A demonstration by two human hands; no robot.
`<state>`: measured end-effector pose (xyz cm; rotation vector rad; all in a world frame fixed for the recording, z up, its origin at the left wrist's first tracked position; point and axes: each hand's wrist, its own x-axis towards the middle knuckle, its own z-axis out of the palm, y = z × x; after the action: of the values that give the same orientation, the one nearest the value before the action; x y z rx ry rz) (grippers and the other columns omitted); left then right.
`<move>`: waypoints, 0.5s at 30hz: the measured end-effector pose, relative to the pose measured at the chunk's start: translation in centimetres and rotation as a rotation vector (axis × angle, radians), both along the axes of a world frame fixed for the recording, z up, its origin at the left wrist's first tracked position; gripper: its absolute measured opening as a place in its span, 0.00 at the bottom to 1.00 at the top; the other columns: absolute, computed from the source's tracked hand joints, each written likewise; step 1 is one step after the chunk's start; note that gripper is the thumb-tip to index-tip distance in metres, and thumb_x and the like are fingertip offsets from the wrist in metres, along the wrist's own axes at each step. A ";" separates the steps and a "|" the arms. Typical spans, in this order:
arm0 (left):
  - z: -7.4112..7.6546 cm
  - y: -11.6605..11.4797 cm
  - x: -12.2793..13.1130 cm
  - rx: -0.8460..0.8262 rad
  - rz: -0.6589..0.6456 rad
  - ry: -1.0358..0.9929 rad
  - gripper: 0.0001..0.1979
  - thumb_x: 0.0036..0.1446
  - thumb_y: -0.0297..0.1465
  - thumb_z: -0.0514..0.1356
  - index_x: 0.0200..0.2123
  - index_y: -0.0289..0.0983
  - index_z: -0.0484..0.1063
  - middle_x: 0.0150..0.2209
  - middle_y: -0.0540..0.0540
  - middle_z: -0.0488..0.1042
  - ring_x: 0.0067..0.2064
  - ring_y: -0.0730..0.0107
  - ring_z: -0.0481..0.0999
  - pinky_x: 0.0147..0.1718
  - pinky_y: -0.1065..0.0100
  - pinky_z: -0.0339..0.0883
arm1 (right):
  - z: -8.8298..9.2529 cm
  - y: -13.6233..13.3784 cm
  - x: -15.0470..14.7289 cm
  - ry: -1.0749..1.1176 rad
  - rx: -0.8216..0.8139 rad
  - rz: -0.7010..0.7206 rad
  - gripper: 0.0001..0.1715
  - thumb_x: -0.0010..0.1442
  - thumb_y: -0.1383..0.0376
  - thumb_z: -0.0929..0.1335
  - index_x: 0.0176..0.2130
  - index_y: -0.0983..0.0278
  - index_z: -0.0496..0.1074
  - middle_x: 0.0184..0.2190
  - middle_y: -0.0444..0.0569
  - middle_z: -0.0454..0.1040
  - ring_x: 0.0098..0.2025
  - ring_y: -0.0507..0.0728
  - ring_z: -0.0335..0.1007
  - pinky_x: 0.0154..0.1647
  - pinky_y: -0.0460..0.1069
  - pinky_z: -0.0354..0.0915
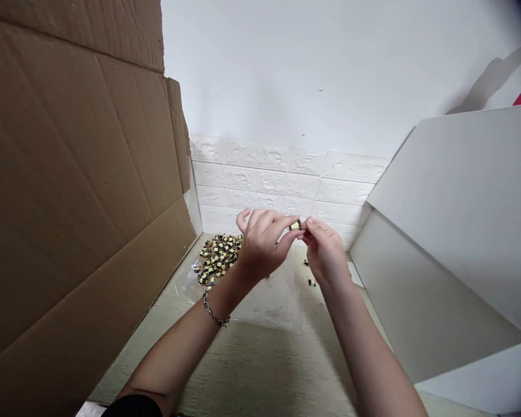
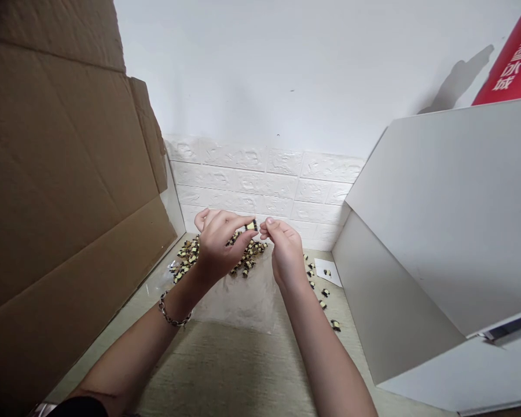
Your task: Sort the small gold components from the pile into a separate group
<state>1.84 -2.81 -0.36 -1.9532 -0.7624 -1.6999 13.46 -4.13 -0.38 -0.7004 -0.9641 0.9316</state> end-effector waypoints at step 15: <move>0.1 0.4 -0.3 0.062 0.081 0.008 0.07 0.49 0.36 0.59 0.32 0.41 0.71 0.25 0.52 0.71 0.31 0.73 0.68 0.45 0.61 0.46 | 0.3 -0.2 -0.4 0.127 -0.078 0.139 0.10 0.43 0.58 0.70 0.22 0.63 0.71 0.22 0.40 0.71 0.23 0.46 0.62 0.28 0.44 0.60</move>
<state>1.49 -2.39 -0.24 -1.8611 -0.7661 -1.6480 13.02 -4.37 -0.11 -0.6374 -0.8761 1.1276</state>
